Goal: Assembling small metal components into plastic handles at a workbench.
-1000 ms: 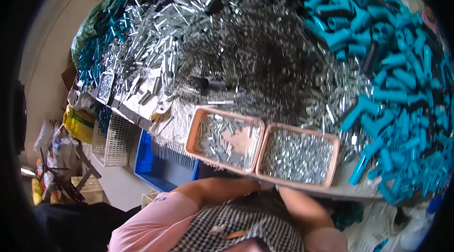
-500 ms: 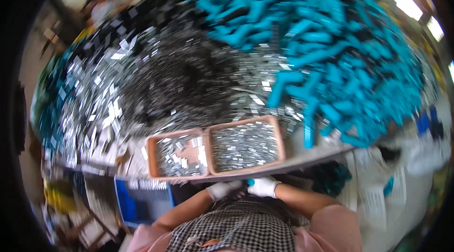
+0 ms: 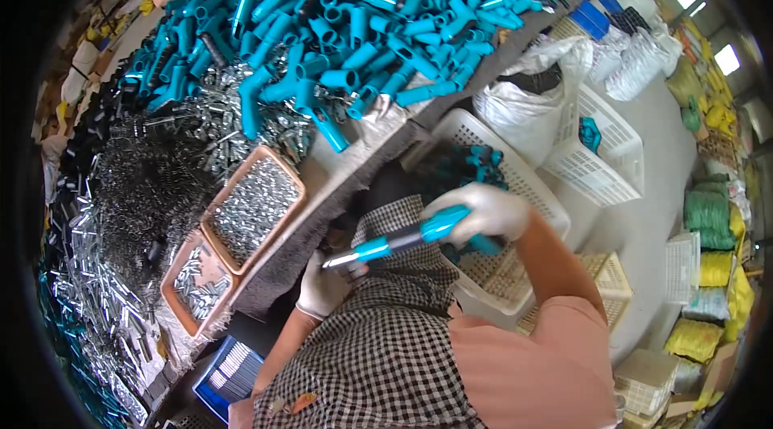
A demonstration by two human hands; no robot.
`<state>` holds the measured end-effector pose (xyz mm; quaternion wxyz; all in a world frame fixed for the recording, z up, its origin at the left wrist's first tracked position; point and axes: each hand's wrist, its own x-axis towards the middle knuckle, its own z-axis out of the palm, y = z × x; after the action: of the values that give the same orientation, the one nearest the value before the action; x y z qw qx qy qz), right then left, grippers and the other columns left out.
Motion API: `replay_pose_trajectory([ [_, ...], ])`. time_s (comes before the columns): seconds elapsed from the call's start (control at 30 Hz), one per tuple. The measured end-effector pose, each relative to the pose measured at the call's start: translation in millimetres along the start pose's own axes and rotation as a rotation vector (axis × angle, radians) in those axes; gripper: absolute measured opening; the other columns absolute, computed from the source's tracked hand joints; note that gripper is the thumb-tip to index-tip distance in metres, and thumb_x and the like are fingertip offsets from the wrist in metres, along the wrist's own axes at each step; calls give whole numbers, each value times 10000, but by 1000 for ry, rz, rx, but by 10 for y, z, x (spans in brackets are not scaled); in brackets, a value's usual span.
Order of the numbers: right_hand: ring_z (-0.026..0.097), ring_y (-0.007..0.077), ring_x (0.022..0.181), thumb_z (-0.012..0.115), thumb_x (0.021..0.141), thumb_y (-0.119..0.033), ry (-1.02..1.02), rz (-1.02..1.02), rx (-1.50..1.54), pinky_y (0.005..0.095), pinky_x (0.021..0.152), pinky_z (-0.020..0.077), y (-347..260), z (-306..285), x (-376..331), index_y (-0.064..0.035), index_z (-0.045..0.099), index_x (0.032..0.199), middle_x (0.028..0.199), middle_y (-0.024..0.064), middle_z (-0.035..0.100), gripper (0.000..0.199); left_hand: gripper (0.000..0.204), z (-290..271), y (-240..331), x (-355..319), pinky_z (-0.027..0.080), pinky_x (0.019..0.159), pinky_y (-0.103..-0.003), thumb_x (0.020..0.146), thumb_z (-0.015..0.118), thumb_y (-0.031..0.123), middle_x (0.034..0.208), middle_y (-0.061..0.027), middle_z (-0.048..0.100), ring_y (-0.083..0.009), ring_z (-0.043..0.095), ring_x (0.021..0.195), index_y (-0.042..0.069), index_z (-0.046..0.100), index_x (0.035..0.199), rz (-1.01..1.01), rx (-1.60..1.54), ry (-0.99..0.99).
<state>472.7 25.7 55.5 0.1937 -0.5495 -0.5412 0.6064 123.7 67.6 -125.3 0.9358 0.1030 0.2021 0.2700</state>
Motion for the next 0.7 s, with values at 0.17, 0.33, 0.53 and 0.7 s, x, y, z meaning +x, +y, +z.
replay_pose_trajectory([
  [0.17,643,128,748,743,653,-52,553,187,-291,277,724,514,-249,-402,-941,-5,689,1097,866,34,701,450,358,81,146,82,485,857,-305,962,578,294,986,-115,704,-172,640,922,-13,665,1124,156,1295,249],
  [0.33,678,282,809,708,675,-196,658,135,-598,369,768,516,524,-712,-526,-68,700,1051,879,162,691,397,268,-120,174,17,501,854,-336,951,548,213,1060,-166,696,-233,668,977,19,673,1087,54,1516,289],
  [0.53,661,355,906,655,752,-289,623,179,-711,438,835,519,2124,-717,723,-131,710,1037,961,197,686,330,220,-102,162,-172,518,862,-393,909,508,126,1081,-158,678,-339,650,1002,54,665,1045,170,1797,186],
  [0.7,395,333,1378,521,893,-296,492,706,-952,472,1126,332,3192,-136,1312,-235,458,1444,1472,143,450,558,294,-161,30,-135,516,868,-386,939,540,282,1048,-169,696,-324,664,976,53,694,1041,75,1657,291],
])
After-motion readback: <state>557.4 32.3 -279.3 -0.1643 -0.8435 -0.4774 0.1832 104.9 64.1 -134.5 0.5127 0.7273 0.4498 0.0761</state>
